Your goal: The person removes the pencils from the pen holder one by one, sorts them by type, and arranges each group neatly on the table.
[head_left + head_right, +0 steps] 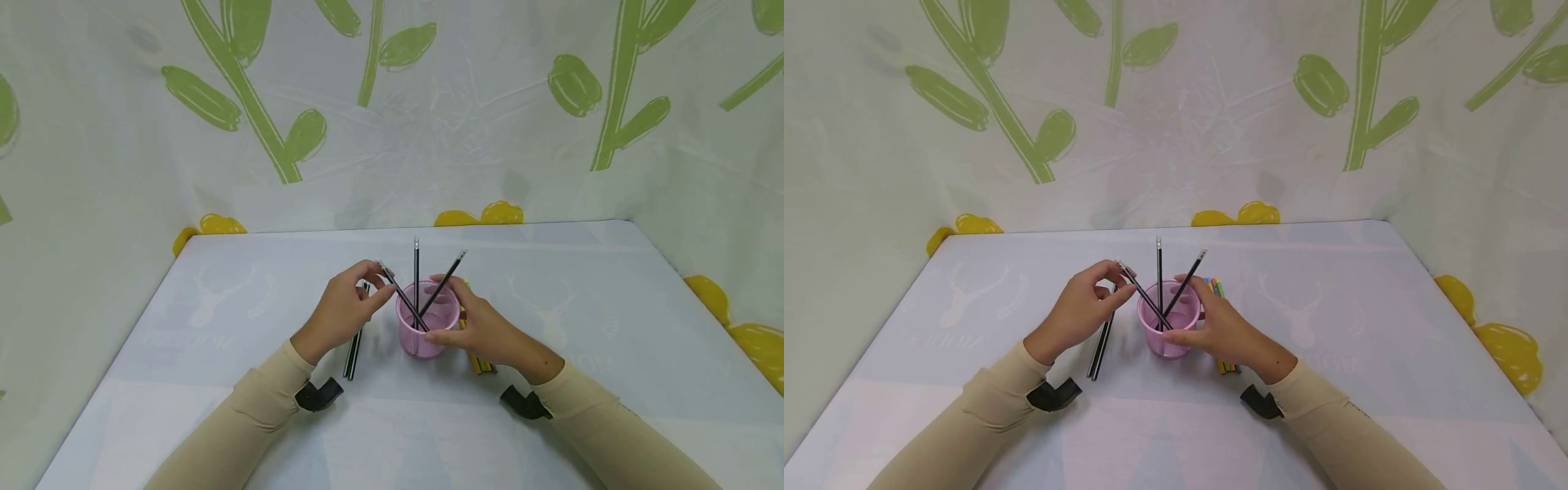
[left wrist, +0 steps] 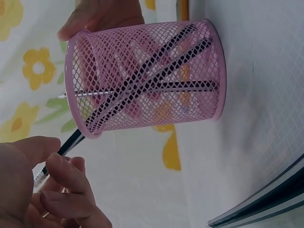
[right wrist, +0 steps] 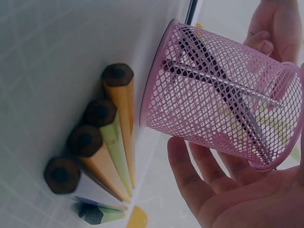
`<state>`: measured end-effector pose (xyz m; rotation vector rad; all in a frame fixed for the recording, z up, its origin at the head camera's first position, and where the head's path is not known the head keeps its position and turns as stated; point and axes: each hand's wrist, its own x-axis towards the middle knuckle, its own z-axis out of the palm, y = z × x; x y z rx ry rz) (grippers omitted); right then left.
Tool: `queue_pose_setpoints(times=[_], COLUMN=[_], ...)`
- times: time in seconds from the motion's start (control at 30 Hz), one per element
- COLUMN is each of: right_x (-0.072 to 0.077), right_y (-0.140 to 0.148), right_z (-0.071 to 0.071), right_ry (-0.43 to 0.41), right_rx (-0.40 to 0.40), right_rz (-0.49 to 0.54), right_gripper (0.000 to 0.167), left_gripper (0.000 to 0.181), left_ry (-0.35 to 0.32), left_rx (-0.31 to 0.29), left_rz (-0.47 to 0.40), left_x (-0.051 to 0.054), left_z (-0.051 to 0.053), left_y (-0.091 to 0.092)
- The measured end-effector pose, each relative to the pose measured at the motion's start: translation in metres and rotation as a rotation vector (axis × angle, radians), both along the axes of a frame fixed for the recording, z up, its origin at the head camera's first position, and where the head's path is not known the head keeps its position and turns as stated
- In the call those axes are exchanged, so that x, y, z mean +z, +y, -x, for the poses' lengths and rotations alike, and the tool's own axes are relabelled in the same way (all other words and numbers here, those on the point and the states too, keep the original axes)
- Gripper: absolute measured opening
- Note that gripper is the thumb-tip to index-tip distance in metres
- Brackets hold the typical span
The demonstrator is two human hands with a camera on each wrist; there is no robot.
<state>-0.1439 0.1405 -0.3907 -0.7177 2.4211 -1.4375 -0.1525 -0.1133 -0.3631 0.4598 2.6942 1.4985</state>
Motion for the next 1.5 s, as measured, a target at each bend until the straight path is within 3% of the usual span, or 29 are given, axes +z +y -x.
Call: queue_pose_setpoints(times=[0.17, 0.4, 0.6, 0.93, 1.2, 1.5], right_x=[0.001, 0.003, 0.003, 0.003, 0.003, 0.001], right_y=[0.000, -0.001, -0.002, -0.003, -0.002, -0.001], right_z=[0.000, 0.000, 0.000, 0.000, -0.002, -0.001], right_ry=[0.005, 0.002, -0.009, 0.004, -0.019, -0.006], right_rx=[0.000, -0.005, -0.004, -0.001, -0.032, -0.029], right_rz=[-0.002, -0.013, -0.012, -0.011, -0.037, -0.050], right_gripper=[0.087, 0.088, 0.090, 0.089, 0.090, 0.089], left_gripper=[0.014, 0.020, 0.017, 0.017, 0.018, 0.023], left_ry=[0.017, -0.069, -0.083, -0.038, 0.023, 0.000], left_rx=[-0.008, -0.034, -0.048, -0.031, 0.004, 0.003], left_rz=[-0.007, -0.067, -0.113, -0.137, -0.192, -0.288], left_x=[0.002, 0.010, 0.011, 0.014, 0.024, 0.030], left_z=[-0.001, -0.006, -0.008, -0.009, -0.008, -0.007], left_y=[-0.001, -0.001, -0.001, -0.004, -0.011, -0.017])
